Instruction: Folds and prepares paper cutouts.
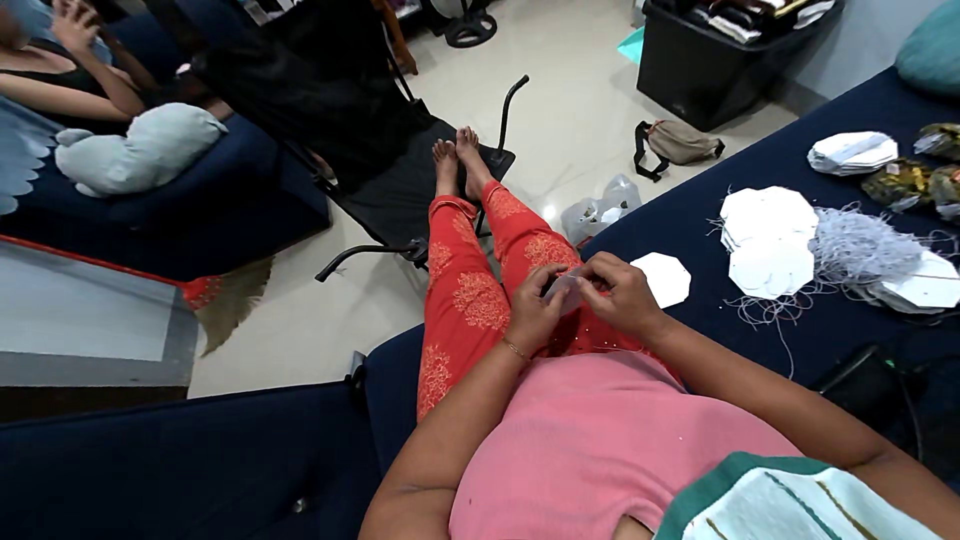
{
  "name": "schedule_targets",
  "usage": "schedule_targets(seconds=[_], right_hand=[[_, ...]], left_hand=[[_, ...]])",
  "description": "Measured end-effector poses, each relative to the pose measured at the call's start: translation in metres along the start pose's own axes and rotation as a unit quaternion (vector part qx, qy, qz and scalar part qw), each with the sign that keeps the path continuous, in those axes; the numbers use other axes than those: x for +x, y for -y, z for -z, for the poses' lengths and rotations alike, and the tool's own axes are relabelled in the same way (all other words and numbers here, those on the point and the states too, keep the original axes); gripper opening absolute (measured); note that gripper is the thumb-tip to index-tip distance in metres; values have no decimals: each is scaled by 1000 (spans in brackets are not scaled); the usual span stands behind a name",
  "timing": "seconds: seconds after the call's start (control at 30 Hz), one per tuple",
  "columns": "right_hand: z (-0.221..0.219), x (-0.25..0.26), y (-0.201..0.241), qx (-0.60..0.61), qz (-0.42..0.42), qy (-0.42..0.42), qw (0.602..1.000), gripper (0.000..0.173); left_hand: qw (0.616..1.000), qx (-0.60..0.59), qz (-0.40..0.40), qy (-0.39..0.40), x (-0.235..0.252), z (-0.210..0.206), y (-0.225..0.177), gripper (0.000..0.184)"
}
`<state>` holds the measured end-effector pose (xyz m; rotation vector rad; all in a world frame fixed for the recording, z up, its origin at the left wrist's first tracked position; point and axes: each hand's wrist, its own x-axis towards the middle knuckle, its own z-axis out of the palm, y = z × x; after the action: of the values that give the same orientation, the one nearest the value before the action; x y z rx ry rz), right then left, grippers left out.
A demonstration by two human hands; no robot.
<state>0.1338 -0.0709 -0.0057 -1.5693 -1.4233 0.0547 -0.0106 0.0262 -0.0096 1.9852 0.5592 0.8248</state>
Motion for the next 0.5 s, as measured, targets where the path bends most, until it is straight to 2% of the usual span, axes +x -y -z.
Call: schedule_targets(seconds=[0.17,0.37,0.43,0.5], right_hand=[[-1,-1,0,-5,-5,2,1000,17],[3,-3,-1,2,-13,7,1000,20],[9,-4,-1,38,-64,2,997,23],[17,-1,1,105,-175,8,979,24]], left_hand=[[1000,0,-16,2,-1,-1,2,30],[998,19,-58,-8,-1,-1,3,11],[996,31,-84,-10,-2,0,5,11],[987,78,-143,-17,-2,1,8,13]])
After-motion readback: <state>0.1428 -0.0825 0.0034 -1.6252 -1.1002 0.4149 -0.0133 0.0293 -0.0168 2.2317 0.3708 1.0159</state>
